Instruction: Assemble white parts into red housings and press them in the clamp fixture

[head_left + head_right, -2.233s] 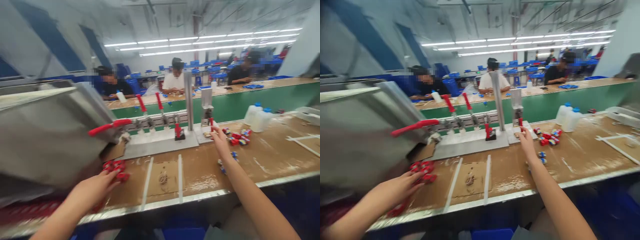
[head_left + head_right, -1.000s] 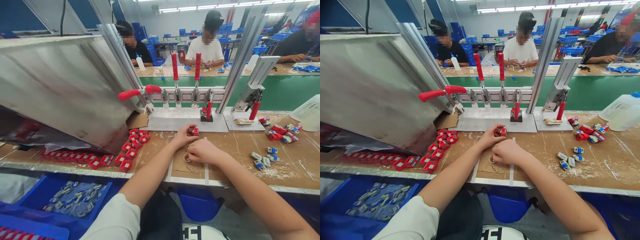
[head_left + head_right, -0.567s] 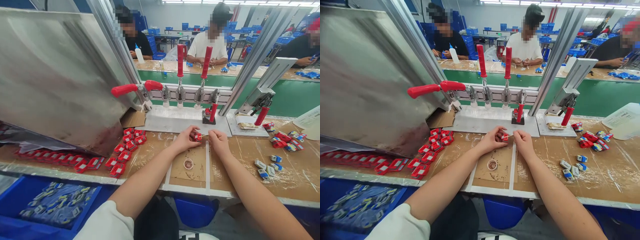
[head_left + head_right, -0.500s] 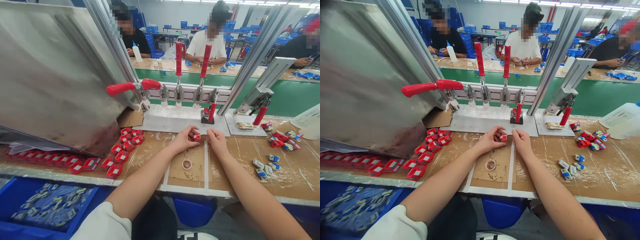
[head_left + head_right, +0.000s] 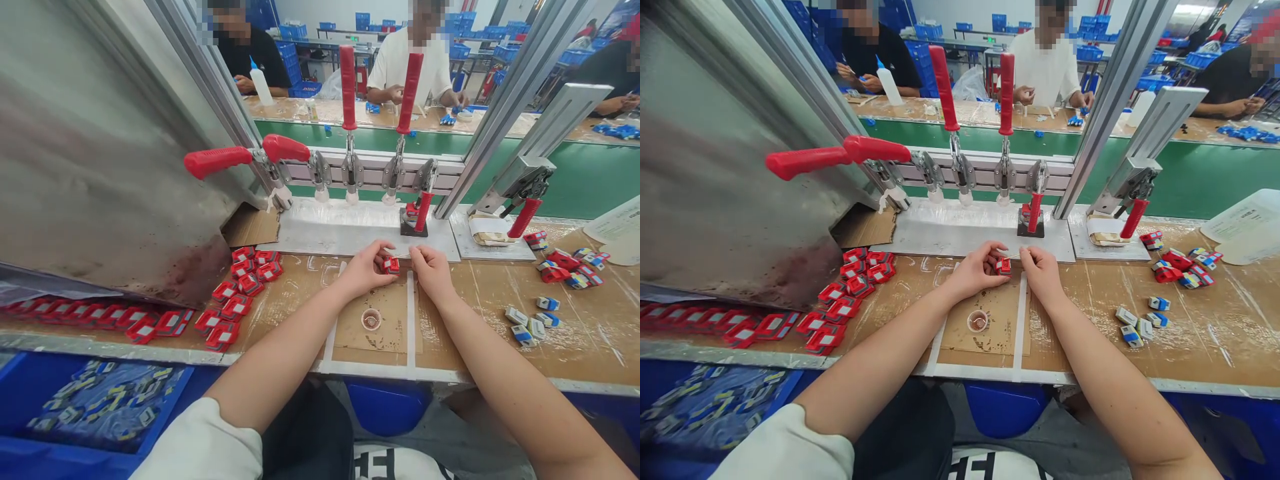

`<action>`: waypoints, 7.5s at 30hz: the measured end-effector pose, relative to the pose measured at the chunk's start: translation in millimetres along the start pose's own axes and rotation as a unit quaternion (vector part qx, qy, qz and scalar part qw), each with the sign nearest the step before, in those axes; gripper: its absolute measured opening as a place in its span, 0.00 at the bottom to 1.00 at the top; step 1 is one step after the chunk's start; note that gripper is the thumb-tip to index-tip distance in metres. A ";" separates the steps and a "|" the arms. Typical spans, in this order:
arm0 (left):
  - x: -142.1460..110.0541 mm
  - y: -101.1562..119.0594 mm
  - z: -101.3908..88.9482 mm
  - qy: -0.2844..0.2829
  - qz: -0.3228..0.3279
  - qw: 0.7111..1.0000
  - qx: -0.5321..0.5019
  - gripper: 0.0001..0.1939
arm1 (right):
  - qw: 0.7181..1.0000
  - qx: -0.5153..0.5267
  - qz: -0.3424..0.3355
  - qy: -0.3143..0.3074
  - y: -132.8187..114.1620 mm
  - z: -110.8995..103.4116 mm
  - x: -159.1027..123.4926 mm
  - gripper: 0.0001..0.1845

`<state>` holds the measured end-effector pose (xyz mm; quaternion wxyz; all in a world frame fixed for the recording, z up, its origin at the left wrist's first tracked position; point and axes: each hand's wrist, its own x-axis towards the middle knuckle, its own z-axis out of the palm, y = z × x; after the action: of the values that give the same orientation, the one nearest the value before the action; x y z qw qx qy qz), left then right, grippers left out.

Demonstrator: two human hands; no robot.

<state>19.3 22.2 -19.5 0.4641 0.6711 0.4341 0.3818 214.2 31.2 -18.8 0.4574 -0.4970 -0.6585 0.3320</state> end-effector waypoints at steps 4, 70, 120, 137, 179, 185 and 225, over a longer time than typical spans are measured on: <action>-2.3 1.3 0.8 0.005 0.007 1.000 0.018 0.29 | 0.997 -0.058 -0.039 0.025 -5.6 -2.7 -3.0 0.25; -3.5 3.9 0.1 0.045 -0.010 0.999 -0.022 0.26 | 0.987 0.125 0.092 -0.033 -3.9 6.7 -7.8 0.25; 4.2 0.7 -0.6 0.012 0.033 0.968 -0.247 0.32 | 0.956 -0.287 -0.066 0.007 2.8 -122.4 -67.8 0.17; 4.7 4.0 -7.1 0.001 -0.020 0.968 -0.251 0.36 | 0.960 -0.121 -0.252 -0.021 -2.6 -27.7 -9.1 0.19; 93.0 126.1 106.4 -0.153 0.102 0.969 0.167 0.23 | 0.981 0.107 0.146 0.061 1.3 -169.9 -8.3 0.37; 149.5 95.1 128.9 -0.015 0.029 0.972 0.234 0.23 | 0.978 -0.041 0.076 0.192 24.2 -201.6 37.0 0.21; 218.9 71.8 179.9 0.048 -0.012 0.984 0.172 0.22 | 0.988 0.067 -0.078 0.112 4.0 -209.0 23.0 0.32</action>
<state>273.1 161.1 23.0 0.3251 0.7165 0.5229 0.3281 408.5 50.7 59.4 0.5853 -0.4461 -0.6160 0.2811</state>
